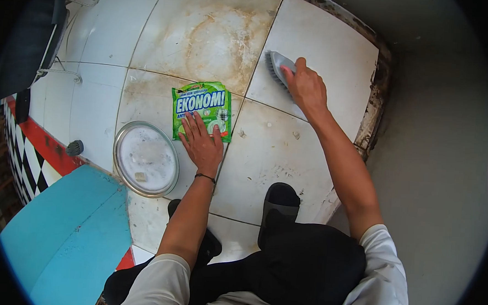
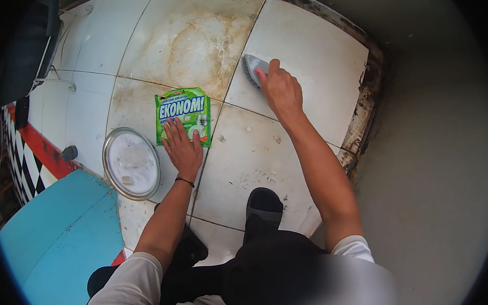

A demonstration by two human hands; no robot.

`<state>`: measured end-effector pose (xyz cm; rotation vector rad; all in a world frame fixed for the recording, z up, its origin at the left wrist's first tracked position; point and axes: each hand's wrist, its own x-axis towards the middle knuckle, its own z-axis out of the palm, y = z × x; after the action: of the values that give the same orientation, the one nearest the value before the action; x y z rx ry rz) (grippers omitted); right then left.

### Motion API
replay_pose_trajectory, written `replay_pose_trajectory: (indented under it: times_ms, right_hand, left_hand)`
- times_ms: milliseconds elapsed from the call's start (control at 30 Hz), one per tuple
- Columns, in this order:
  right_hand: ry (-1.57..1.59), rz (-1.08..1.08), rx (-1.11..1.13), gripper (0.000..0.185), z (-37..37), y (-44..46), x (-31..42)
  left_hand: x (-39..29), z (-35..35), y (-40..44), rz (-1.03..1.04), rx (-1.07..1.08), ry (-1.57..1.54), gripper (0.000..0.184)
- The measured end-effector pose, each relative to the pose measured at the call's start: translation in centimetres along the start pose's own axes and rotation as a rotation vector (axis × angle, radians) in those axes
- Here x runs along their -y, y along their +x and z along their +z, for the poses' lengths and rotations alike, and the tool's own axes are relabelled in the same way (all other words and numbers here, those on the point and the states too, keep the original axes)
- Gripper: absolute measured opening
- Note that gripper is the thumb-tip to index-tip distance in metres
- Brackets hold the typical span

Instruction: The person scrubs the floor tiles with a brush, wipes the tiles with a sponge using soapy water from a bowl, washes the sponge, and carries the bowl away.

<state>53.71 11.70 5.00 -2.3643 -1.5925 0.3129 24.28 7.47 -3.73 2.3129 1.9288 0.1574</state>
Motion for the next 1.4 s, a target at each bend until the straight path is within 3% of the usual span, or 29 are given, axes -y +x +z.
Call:
replay_pose_trajectory:
  times_ms: [133, 267, 333, 367, 467, 500, 567, 700, 767, 833, 967, 1033, 1067, 1167, 1267, 1400]
  right_hand:
    - [-0.057, -0.076, 0.023, 0.035, 4.3, 2.0, 1.3]
    - [-0.193, 0.079, 0.015, 0.035, 2.5, -1.0, -4.1]
    - [-0.17, 0.123, -0.027, 0.035, 2.0, 2.2, -7.8]
    - [-0.159, 0.199, 0.015, 0.035, 0.7, 4.5, -6.7]
    - [-0.045, 0.067, 0.077, 0.038, 1.8, 8.3, -3.0]
    - [-0.003, -0.046, 0.107, 0.035, 2.6, 6.8, -0.9]
    - [0.022, -0.055, 0.211, 0.03, 3.2, 1.4, 1.8]
    - [-0.088, 0.104, 0.069, 0.032, 1.8, -4.0, -4.7]
    - [-0.159, 0.185, -0.032, 0.03, 1.4, -0.3, -9.5]
    - [-0.127, 0.306, -0.01, 0.034, -0.3, 5.1, -9.0]
    - [-0.019, 0.116, 0.115, 0.035, 1.2, 9.0, -1.9]
    - [0.048, -0.156, 0.185, 0.025, 3.8, 1.0, 2.1]
    - [0.122, -0.171, 0.146, 0.025, 3.9, -2.2, 1.5]
    - [-0.104, 0.103, 0.16, 0.03, 1.4, -5.7, -4.5]
    - [-0.24, 0.264, 0.008, 0.033, -0.8, 0.1, -12.3]
    - [-0.078, 0.407, 0.045, 0.039, -1.9, 10.1, -9.7]
  left_hand:
    - [-0.1, -0.2, 1.2, -0.038, 0.012, 0.009, 0.074]
    - [0.8, 0.4, 4.4, -0.092, -0.014, 0.038, 0.076]
    - [0.9, 0.6, 4.9, -0.119, -0.028, 0.057, 0.076]
    - [0.7, 0.6, 5.0, -0.118, -0.032, 0.065, 0.076]
    - [0.5, 0.4, 5.1, -0.116, -0.03, 0.094, 0.075]
    - [0.6, 0.3, 5.1, -0.109, -0.025, 0.09, 0.075]
    - [0.7, 0.2, 5.2, -0.104, -0.023, 0.084, 0.075]
    - [0.6, 0.3, 5.3, -0.092, -0.056, 0.083, 0.074]
    - [0.2, 0.1, 5.2, -0.09, -0.074, 0.09, 0.074]
    - [0.2, 0.3, 5.0, -0.086, -0.071, 0.102, 0.074]
    - [0.7, 0.4, 5.1, -0.068, -0.062, 0.099, 0.075]
    - [0.7, 0.1, 5.0, -0.049, -0.06, 0.091, 0.074]
    - [0.9, 0.1, 4.9, -0.051, -0.058, 0.086, 0.073]
    - [0.8, 0.3, 5.0, -0.052, -0.068, 0.098, 0.073]
    - [0.2, 0.1, 5.1, -0.078, -0.065, 0.113, 0.073]
    - [0.4, 0.2, 5.0, -0.079, -0.056, 0.106, 0.073]
